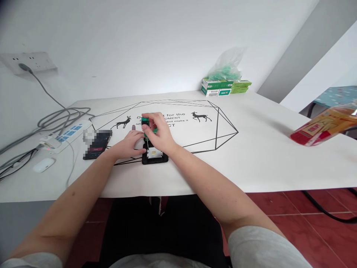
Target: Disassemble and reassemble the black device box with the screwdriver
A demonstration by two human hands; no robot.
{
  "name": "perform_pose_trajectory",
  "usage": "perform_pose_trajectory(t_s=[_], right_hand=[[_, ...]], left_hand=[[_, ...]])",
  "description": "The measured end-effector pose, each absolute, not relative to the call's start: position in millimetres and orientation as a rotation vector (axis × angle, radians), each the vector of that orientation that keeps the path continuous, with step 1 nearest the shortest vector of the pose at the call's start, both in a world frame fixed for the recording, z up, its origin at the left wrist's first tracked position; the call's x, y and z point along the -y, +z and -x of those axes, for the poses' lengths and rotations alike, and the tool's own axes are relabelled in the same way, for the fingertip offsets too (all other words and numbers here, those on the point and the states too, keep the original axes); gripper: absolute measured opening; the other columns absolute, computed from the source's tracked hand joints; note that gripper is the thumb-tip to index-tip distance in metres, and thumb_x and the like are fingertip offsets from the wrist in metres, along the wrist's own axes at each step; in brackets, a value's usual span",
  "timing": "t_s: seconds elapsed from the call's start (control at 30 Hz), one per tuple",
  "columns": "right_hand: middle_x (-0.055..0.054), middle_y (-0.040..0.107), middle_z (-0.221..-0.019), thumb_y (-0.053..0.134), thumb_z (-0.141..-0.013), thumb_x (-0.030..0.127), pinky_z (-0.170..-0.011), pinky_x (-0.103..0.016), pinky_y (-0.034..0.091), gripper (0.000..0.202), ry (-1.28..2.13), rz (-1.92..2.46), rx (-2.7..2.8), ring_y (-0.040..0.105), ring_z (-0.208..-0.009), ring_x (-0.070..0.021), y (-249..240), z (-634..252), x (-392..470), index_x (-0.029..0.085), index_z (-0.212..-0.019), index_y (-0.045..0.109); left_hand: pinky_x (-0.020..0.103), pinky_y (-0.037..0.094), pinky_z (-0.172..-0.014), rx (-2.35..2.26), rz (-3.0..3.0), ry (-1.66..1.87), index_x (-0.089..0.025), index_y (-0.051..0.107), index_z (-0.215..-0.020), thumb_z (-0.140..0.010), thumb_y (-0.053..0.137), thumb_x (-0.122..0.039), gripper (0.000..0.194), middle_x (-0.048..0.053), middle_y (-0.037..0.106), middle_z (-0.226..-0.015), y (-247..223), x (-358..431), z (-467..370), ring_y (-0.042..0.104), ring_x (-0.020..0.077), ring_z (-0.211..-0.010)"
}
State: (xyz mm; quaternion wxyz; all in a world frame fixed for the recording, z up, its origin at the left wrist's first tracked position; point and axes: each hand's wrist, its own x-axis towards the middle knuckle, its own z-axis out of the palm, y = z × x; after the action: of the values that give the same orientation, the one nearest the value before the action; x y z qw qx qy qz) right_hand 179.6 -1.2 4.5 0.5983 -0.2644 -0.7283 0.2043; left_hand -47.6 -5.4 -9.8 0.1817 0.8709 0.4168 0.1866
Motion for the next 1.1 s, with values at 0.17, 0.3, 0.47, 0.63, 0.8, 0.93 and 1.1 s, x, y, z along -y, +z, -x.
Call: perform_pose_trajectory(t_s=[0.17,0.3,0.47,0.63,0.8,0.93,1.1], right_hand=[[-0.007,0.073,-0.126,0.051,-0.108,0.037,-0.09,-0.047,0.062,0.031,0.556,0.577,1.717,0.067,-0.1,-0.0239,9,-183,2,0.033,-0.132,0.07],[-0.006,0.072,-0.114,0.065,-0.101,0.038,-0.083,-0.044,0.06,0.029,0.506,0.618,1.716,0.065,-0.093,-0.0229,9,-182,0,0.031,-0.129,0.069],[-0.007,0.069,-0.12,0.073,-0.096,0.043,-0.086,-0.043,0.061,0.032,0.519,0.62,1.636,0.067,-0.105,-0.0243,6,-182,-2,0.03,-0.124,0.066],[-0.008,0.072,-0.139,0.052,-0.108,0.039,-0.111,-0.052,0.059,0.029,0.716,0.507,1.674,0.069,-0.127,-0.0257,4,-185,-2,0.031,-0.133,0.063],[-0.007,0.07,-0.124,0.064,-0.105,0.046,-0.093,-0.047,0.062,0.031,0.592,0.549,1.676,0.069,-0.105,-0.0242,-2,-182,-7,0.031,-0.131,0.063],[-0.004,0.064,-0.106,0.07,-0.102,0.052,-0.086,-0.045,0.061,0.035,0.501,0.594,1.691,0.063,-0.093,-0.0226,-2,-182,-8,0.031,-0.131,0.064],[-0.007,0.069,-0.129,0.052,-0.111,0.042,-0.091,-0.046,0.062,0.027,0.556,0.553,1.687,0.066,-0.097,-0.0215,2,-186,-5,0.031,-0.131,0.066]], left_hand=[[0.064,0.027,-0.134,-1.27,-2.361,0.425,-0.022,0.061,-0.155,-0.079,0.089,-0.069,0.094,0.02,0.049,-0.17,-12,4,51,0.032,0.0501,-0.163],[0.064,0.025,-0.134,-1.279,-2.35,0.404,-0.026,0.057,-0.161,-0.079,0.088,-0.071,0.099,0.018,0.049,-0.172,-15,2,53,0.027,0.0493,-0.167],[0.064,0.029,-0.132,-1.284,-2.339,0.411,-0.025,0.057,-0.161,-0.079,0.089,-0.069,0.098,0.018,0.052,-0.17,-14,2,53,0.033,0.0497,-0.164],[0.063,0.035,-0.13,-1.35,-2.36,0.332,-0.023,0.055,-0.161,-0.082,0.084,-0.073,0.098,0.018,0.054,-0.167,-10,4,51,0.037,0.0492,-0.161],[0.061,0.037,-0.13,-1.378,-2.418,0.235,-0.022,0.049,-0.166,-0.085,0.077,-0.076,0.101,0.018,0.053,-0.168,-7,6,49,0.039,0.0468,-0.16],[0.06,0.039,-0.128,-1.396,-2.42,0.185,-0.021,0.048,-0.167,-0.086,0.074,-0.076,0.101,0.017,0.057,-0.165,-2,8,46,0.046,0.0473,-0.156],[0.06,0.04,-0.127,-1.426,-2.399,0.15,-0.023,0.046,-0.169,-0.088,0.073,-0.076,0.101,0.016,0.054,-0.169,2,11,44,0.046,0.047,-0.157]])
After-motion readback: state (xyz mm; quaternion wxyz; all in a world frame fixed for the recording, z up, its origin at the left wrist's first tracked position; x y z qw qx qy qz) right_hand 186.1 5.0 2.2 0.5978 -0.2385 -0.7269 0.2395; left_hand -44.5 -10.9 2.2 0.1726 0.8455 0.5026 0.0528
